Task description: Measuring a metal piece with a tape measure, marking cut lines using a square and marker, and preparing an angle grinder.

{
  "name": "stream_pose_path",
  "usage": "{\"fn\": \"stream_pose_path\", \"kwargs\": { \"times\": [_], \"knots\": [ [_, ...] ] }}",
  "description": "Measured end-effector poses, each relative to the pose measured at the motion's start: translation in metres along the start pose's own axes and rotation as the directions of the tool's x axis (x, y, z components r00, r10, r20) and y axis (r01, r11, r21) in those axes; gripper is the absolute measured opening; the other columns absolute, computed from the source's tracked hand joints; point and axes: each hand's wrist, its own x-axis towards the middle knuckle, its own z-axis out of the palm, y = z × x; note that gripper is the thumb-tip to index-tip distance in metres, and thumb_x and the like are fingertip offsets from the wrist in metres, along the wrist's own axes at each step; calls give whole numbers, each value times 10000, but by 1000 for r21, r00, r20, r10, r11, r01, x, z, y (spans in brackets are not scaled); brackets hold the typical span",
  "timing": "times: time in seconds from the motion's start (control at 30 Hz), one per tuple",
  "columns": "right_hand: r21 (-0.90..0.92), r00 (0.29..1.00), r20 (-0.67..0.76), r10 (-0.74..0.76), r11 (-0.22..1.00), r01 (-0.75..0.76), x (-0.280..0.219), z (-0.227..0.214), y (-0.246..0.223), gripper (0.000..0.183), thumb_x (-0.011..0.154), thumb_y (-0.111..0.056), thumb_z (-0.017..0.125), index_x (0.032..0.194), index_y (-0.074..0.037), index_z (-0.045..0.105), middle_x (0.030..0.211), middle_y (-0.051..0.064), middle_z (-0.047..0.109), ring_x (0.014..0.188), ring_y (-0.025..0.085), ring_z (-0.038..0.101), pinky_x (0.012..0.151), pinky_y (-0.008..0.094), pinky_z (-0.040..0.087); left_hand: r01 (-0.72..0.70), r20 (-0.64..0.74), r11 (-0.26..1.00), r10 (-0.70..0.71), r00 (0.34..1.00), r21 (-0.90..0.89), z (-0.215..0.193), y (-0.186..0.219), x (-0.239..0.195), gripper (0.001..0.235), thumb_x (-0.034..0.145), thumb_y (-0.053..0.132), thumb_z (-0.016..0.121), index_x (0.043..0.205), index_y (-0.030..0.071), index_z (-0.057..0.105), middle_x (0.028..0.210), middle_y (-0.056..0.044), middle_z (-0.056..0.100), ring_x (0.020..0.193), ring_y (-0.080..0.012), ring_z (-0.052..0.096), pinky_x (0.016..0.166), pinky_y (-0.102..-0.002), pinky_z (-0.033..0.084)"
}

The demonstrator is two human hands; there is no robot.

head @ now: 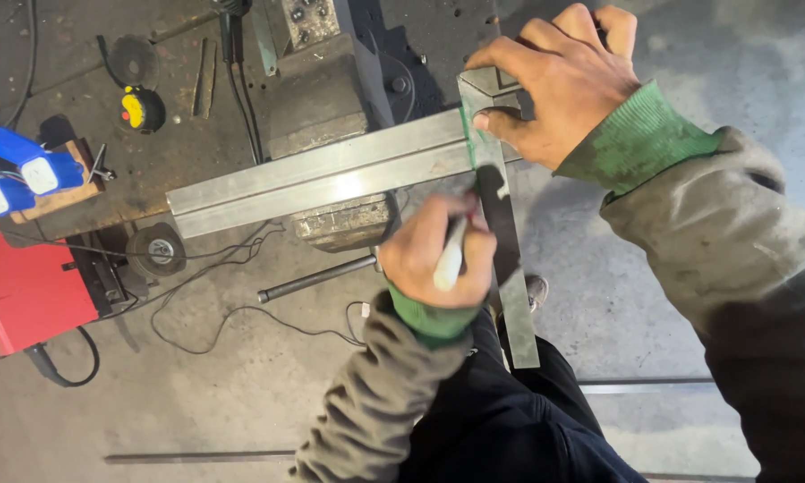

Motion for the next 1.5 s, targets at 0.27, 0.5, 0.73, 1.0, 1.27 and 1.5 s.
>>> {"fn": "stream_pose_path", "kwargs": {
  "times": [0.27,0.5,0.73,1.0,1.27,1.5],
  "knots": [
    [-15,1000,-3,3,1000,-3,1,1,0,425,855,-344,820,1256,-231,733,1033,33,637,971,302,491,992,501,266,11,-40,1000,-11,999,-13,4,-9,38,84,854,51,655,937,56,643,653,-42,640,474,-162,529,460,-298,436],
    [-16,999,-49,-2,1000,1,1,2,-1,445,791,-278,815,1228,-232,747,1020,32,643,982,286,492,979,482,267,47,-58,999,-46,997,14,21,-22,48,64,826,97,614,889,94,620,635,-24,644,477,-191,561,480,-316,450],
    [-27,999,-37,-20,999,19,0,6,4,427,859,-381,821,1251,-238,730,1032,29,652,984,295,492,985,495,272,-36,-104,999,35,994,-9,13,-4,-27,127,769,27,644,868,-48,670,734,-148,686,546,-237,596,539,-311,513],
    [26,1000,23,-9,1000,8,4,17,22,416,905,-427,806,1268,-239,727,1005,42,676,941,306,506,954,492,257,41,-190,999,-40,981,0,-6,-4,-81,263,937,170,677,1108,-29,686,898,-150,742,679,-225,681,654,-295,561],
    [203,883,-378,-280,905,374,-80,-101,31,219,1153,214,880,1297,316,750,936,303,695,666,316,557,612,403,427,166,-184,977,-189,965,-132,-59,38,-165,235,890,81,688,1117,19,698,963,-106,748,782,-225,700,740,-286,565],
    [345,918,-235,319,910,-228,-215,-82,-138,282,900,-234,751,1127,-68,723,955,71,634,861,209,539,882,353,421,89,-1,988,-90,996,-126,-77,74,-197,352,931,391,692,1046,64,630,965,-79,768,693,-218,705,646,-303,554]
  ]
}}
